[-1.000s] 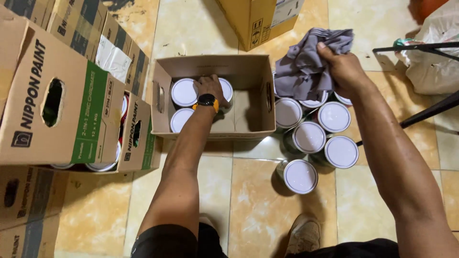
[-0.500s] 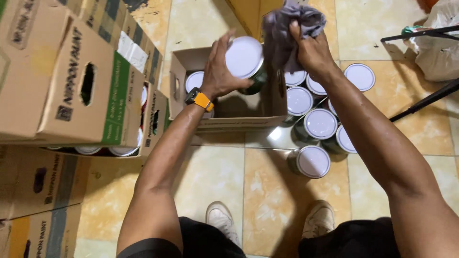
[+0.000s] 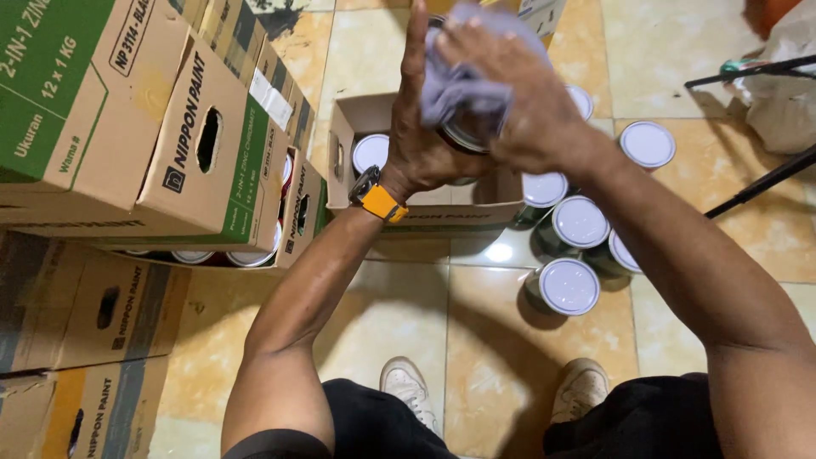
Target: Clean paint cans with a cloth and pack them into a cardboard box
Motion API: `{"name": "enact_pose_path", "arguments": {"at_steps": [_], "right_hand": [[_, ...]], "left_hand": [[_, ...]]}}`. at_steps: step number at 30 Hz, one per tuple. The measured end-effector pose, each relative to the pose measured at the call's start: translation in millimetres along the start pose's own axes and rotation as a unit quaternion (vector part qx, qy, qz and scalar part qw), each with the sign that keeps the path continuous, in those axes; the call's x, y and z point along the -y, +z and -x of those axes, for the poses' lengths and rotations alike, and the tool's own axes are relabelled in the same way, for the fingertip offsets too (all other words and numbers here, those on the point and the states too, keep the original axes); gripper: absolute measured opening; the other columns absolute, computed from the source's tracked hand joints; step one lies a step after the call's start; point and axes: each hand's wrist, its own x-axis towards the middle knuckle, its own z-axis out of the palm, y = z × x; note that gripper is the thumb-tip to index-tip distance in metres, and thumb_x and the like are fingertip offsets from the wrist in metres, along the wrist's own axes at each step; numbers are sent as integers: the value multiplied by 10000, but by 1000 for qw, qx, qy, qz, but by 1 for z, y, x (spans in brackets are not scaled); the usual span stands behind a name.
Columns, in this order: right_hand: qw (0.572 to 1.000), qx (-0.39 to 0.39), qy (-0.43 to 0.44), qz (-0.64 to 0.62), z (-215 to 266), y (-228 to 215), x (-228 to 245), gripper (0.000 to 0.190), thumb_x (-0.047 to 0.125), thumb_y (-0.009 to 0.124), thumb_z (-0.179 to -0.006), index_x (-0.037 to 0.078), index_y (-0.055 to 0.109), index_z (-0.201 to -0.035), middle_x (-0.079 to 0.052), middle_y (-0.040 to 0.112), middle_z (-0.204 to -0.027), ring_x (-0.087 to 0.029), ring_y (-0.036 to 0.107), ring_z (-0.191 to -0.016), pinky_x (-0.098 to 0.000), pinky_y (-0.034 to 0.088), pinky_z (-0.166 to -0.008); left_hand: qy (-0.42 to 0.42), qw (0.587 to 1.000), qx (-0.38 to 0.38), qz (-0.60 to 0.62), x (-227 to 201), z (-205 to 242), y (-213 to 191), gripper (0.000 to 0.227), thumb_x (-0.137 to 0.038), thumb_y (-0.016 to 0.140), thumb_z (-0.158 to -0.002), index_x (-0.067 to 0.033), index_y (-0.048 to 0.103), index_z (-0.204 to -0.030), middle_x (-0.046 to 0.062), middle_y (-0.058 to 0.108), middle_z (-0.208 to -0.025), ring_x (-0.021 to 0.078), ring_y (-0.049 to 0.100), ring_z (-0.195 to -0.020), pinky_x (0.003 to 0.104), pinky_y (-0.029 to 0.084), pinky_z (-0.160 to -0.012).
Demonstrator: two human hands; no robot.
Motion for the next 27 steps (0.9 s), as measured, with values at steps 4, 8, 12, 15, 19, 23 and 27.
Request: {"name": "enact_pose_path", "arguments": {"at_steps": [4,8,12,15,19,23,27], "right_hand": [[999,-20,40,-21,16,-8,-5,516,398,245,-995,106,252,-1420,-196,270,-1451,-372,278,-1332,-485,268,-1087],[998,-62,19,-23,33,-2,19,238,155,502,-833,169,610,-1044,-163,275,-1441,-365,233,-1349,-480,229,-1131],[997,-23,-55,56,24,20,16,581,374,319,-982,-22,255,-1401,-147,185,-1480,-269,160,-1387,-415,163,-1158],[995,-63,-18,-71,12,-8,6,718,49,606,-742,-25,300,-1387,-209,334,-1437,-304,266,-1358,-468,136,-1138],[992,-41,43,-108,19,-18,-7,502,51,514,-883,48,338,-1354,-279,447,-1310,-403,462,-1183,-468,412,-955],[991,-81,41,-96,42,-15,13,501,123,425,-937,-14,264,-1390,-240,427,-1306,-332,433,-1148,-391,400,-917],[997,-23,-11,-68,39,-11,36,595,102,574,-807,27,368,-1360,-156,239,-1470,-332,195,-1378,-538,169,-1146]], "left_hand": [[-25,999,-43,0,4,-3,1,1365,-136,937,-517,-310,-12,-1483,53,351,-1462,234,603,-1189,300,628,-1023],[-3,992,-38,-124,11,-2,-4,1322,-461,933,-626,-276,-54,-1485,21,345,-1415,206,539,-1231,314,517,-1115],[17,985,-10,-170,43,12,6,858,-507,574,-963,-312,-65,-1501,-59,-12,-1582,264,443,-1386,334,569,-1116],[-11,999,-5,-34,-8,0,0,1401,-391,971,-540,-245,-50,-1488,81,281,-1524,289,536,-1338,312,532,-1164],[-22,999,-21,-45,-4,-5,0,1414,-196,967,-524,-325,-80,-1465,90,446,-1377,226,629,-1146,301,618,-1018],[-2,992,-29,-125,-5,-9,-8,1345,-338,997,-584,-271,-15,-1467,12,513,-1298,179,576,-1151,301,523,-1065],[-1,987,5,-162,19,7,5,1183,-467,851,-802,-280,-80,-1508,-20,181,-1570,207,549,-1108,356,596,-923]]}}
